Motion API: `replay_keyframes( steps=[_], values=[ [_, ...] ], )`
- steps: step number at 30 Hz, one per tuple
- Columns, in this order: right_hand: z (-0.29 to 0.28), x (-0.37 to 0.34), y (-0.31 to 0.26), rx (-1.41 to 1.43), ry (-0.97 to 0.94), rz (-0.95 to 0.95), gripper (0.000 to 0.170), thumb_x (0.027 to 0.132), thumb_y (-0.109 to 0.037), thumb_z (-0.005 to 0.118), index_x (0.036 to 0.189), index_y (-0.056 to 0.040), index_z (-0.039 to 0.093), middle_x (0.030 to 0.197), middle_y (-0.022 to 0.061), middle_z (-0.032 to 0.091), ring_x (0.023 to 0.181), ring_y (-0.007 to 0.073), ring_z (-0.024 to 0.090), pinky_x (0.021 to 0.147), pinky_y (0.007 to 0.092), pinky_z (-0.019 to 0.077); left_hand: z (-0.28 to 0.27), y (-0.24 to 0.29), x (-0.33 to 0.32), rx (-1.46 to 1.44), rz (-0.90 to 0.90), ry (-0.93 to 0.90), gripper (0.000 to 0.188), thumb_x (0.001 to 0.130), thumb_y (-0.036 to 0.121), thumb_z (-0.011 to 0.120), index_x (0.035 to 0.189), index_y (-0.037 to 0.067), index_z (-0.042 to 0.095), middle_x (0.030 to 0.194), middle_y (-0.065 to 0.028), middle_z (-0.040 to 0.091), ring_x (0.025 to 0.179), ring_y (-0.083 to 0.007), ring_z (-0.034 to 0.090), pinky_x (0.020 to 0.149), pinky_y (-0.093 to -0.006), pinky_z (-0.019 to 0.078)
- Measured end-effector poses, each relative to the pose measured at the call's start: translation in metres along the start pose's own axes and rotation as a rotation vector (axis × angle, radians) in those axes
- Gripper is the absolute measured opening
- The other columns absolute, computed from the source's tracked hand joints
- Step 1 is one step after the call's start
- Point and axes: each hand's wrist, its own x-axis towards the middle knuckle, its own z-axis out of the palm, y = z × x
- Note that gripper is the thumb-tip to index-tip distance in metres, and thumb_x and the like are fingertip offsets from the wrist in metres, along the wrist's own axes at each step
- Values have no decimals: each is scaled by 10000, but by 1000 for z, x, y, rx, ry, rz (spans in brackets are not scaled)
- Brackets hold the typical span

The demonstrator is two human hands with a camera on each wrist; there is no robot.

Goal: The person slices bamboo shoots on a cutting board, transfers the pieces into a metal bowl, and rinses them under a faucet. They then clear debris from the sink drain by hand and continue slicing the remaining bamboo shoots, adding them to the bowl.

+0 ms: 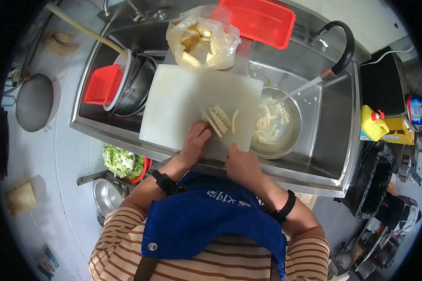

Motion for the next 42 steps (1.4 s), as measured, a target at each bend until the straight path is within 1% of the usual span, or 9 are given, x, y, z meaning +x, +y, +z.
replay_keyframes(
  steps=[5,7,12,19,22,29,36,38,42],
  values=[
    [-11,-11,-5,33,33,-12,268,832,-178,561,941,12,406,650,232,601,630,437,602,613,521,465,5,-5,-5,-42,1,-23,280,697,-42,525,971,-2,569,1071,-157,541,1030,-359,492,873,-402,443],
    [-10,-13,-9,-18,-7,-31,256,830,-178,548,927,28,430,657,218,620,632,394,637,604,497,497,5,-5,-6,-33,2,-31,288,691,-46,524,972,-3,568,1069,-160,542,1026,-361,494,873,-401,443],
    [15,-3,0,-7,44,-29,267,826,-183,549,935,28,428,662,222,619,624,401,631,600,499,493,-2,-6,-7,-47,23,-66,304,683,-51,522,980,-4,569,1063,-161,546,1027,-363,496,876,-397,444],
    [1,-5,-3,93,95,21,264,850,-187,540,946,14,397,662,240,597,640,441,596,625,523,460,-5,-11,-9,-61,62,-75,316,687,-35,526,998,-4,575,1059,-154,550,1009,-349,512,870,-392,452],
    [-11,-13,-14,96,-2,23,265,848,-188,543,949,13,403,682,255,596,675,447,597,642,525,458,-3,-8,-7,-42,64,-67,305,698,-16,524,997,-3,577,1060,-152,553,1011,-344,515,874,-391,452],
    [14,1,-8,47,47,26,260,844,-202,542,927,20,435,670,243,612,659,426,625,632,531,479,-5,-12,-8,-19,87,-95,279,704,9,529,979,-6,571,1069,-156,555,1024,-340,514,884,-392,451],
    [-3,-14,-9,154,50,39,285,846,-196,552,967,20,411,714,273,597,711,460,587,657,525,445,1,-14,-13,-79,47,-55,257,706,-29,542,960,5,557,1023,-155,544,993,-351,518,844,-413,454],
    [2,-13,-10,174,36,49,286,847,-198,553,967,19,411,720,271,598,717,462,585,661,525,443,-6,-10,-16,-29,-63,84,267,707,-44,573,967,12,557,1016,-142,536,979,-351,518,817,-412,452],
    [22,-1,-2,218,24,-4,285,848,-204,552,971,14,416,754,272,598,736,465,579,670,529,436,-15,-12,-18,1,-38,63,303,697,-32,615,989,27,559,1035,-132,532,983,-345,514,819,-408,438]
  ],
)
